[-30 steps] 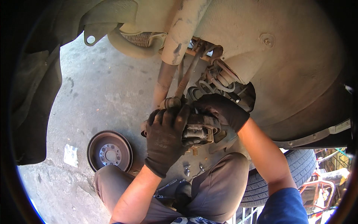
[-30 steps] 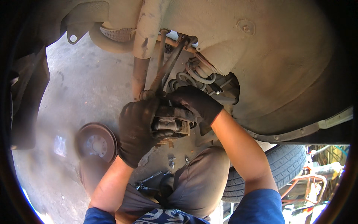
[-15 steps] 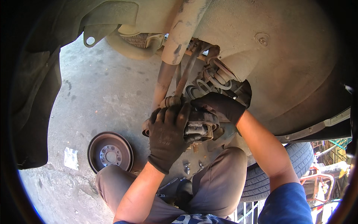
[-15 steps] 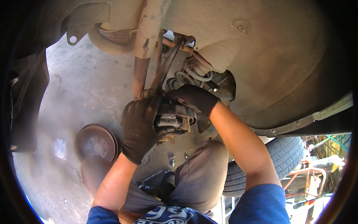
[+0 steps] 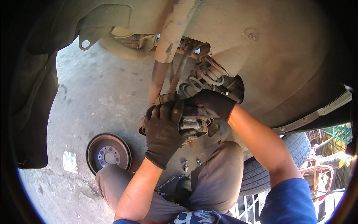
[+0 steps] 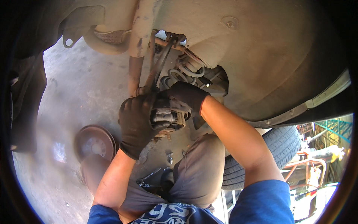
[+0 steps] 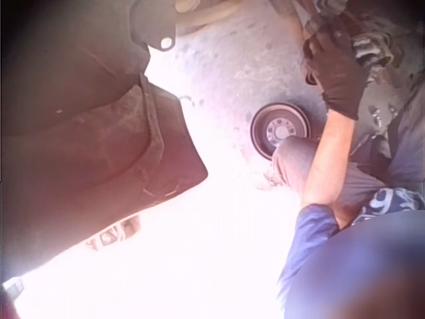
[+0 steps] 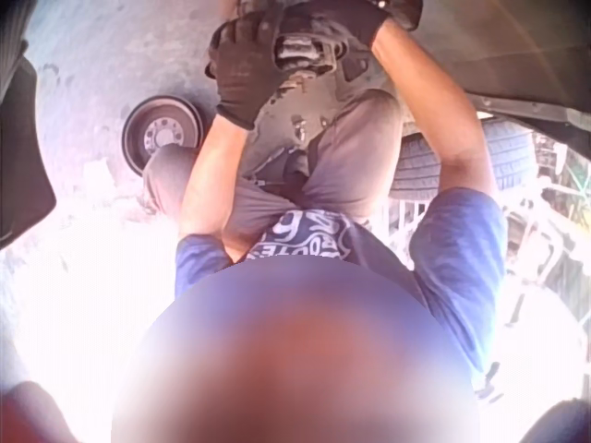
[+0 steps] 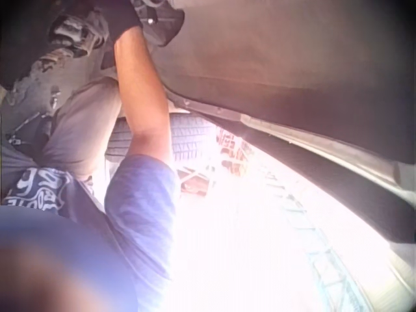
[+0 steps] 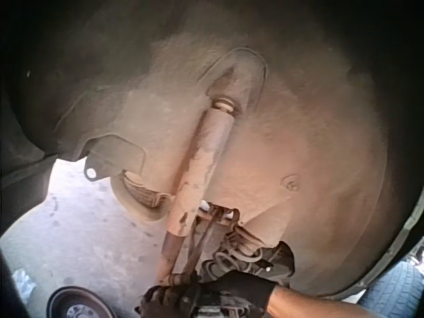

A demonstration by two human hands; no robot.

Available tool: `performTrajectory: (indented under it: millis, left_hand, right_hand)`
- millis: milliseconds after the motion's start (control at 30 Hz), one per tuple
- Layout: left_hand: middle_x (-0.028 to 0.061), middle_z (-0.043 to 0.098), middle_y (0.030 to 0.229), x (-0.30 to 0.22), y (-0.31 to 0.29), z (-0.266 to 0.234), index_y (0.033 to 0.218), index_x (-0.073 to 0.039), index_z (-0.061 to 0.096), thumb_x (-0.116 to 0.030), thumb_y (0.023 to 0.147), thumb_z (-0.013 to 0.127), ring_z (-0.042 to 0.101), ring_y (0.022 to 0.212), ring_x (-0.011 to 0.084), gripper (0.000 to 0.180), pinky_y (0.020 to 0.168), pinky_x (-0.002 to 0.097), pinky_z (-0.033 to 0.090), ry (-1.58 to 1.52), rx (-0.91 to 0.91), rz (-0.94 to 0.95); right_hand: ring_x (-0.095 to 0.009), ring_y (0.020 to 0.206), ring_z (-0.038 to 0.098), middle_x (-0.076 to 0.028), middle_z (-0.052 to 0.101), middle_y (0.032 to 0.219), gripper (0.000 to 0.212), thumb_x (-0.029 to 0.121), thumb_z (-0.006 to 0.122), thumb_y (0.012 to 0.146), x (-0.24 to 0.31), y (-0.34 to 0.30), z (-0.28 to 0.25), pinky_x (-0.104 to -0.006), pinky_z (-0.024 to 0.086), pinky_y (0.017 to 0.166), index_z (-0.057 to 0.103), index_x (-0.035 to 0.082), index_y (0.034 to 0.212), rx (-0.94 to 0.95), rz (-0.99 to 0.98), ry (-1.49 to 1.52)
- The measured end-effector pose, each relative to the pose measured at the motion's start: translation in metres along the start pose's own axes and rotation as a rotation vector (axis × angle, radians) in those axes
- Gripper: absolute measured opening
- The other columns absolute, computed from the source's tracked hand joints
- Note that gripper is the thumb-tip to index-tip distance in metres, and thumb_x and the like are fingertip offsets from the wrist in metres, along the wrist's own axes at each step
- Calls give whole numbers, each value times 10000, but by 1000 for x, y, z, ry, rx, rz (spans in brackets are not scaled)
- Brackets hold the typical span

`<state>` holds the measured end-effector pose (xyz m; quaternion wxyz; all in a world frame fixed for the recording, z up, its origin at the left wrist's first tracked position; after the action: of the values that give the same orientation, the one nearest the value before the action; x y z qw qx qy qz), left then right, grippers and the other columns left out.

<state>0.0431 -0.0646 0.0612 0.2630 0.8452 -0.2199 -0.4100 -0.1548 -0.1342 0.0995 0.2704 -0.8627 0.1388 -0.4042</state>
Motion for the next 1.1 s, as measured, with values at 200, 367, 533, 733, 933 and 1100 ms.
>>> performTrajectory:
  millis: [200,367,533,733,933,1100]
  left_hand:
    - [93,630,1297,0,1,0,1483,-172,535,-401,556,1001,601,1191,337,1063,1019,509,477,-38,9,2]
    - [97,623,1308,2,1,0,1481,-167,532,-398,555,1000,598,1189,334,1063,1028,514,468,-58,-8,17]
    - [97,620,1311,2,0,2,1482,-165,526,-416,547,995,596,1188,335,1075,1035,511,458,-38,-41,31]
    - [92,620,1296,2,0,1,1461,-166,536,-426,533,996,598,1179,333,1068,1030,511,461,-36,-48,41]
    - [92,617,1289,2,2,1,1453,-180,536,-402,525,1006,601,1172,336,1064,1025,509,463,-75,-53,40]
    - [90,615,1288,2,-1,2,1471,-187,524,-398,529,1007,595,1186,340,1079,1033,511,460,-60,-67,39]
  right_hand:
    - [-91,995,704,-78,782,1129,274,193,664,1056,2,6,-3,-260,570,878,760,-24,1193,47,-273,-512]
    - [-130,1080,720,-91,758,1223,307,170,615,1069,-12,8,2,-284,581,992,708,-26,1287,171,16,365]
    - [-130,1063,721,-86,758,1196,284,158,613,1065,-3,0,5,-294,587,985,721,-28,1251,312,1,464]
    - [-135,1054,719,-107,754,1197,286,165,635,1054,-3,-4,4,-305,590,973,730,-52,1213,146,-1,318]
    - [-140,1103,726,-121,756,1214,270,133,642,1045,3,-13,15,-298,598,970,718,-51,1227,436,-135,645]
    - [-144,1021,748,-99,778,1125,254,152,655,1040,-10,-4,4,-291,607,921,727,-28,1204,305,-3,574]
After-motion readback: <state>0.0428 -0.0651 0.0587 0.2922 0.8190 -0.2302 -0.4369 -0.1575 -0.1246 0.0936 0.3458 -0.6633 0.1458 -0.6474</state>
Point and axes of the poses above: each hand's wrist, its own y-axis towards the middle knuckle, its own z-axis out of the palm, x = y × z, the point moved 5 cm from there along y, towards the middle knuckle
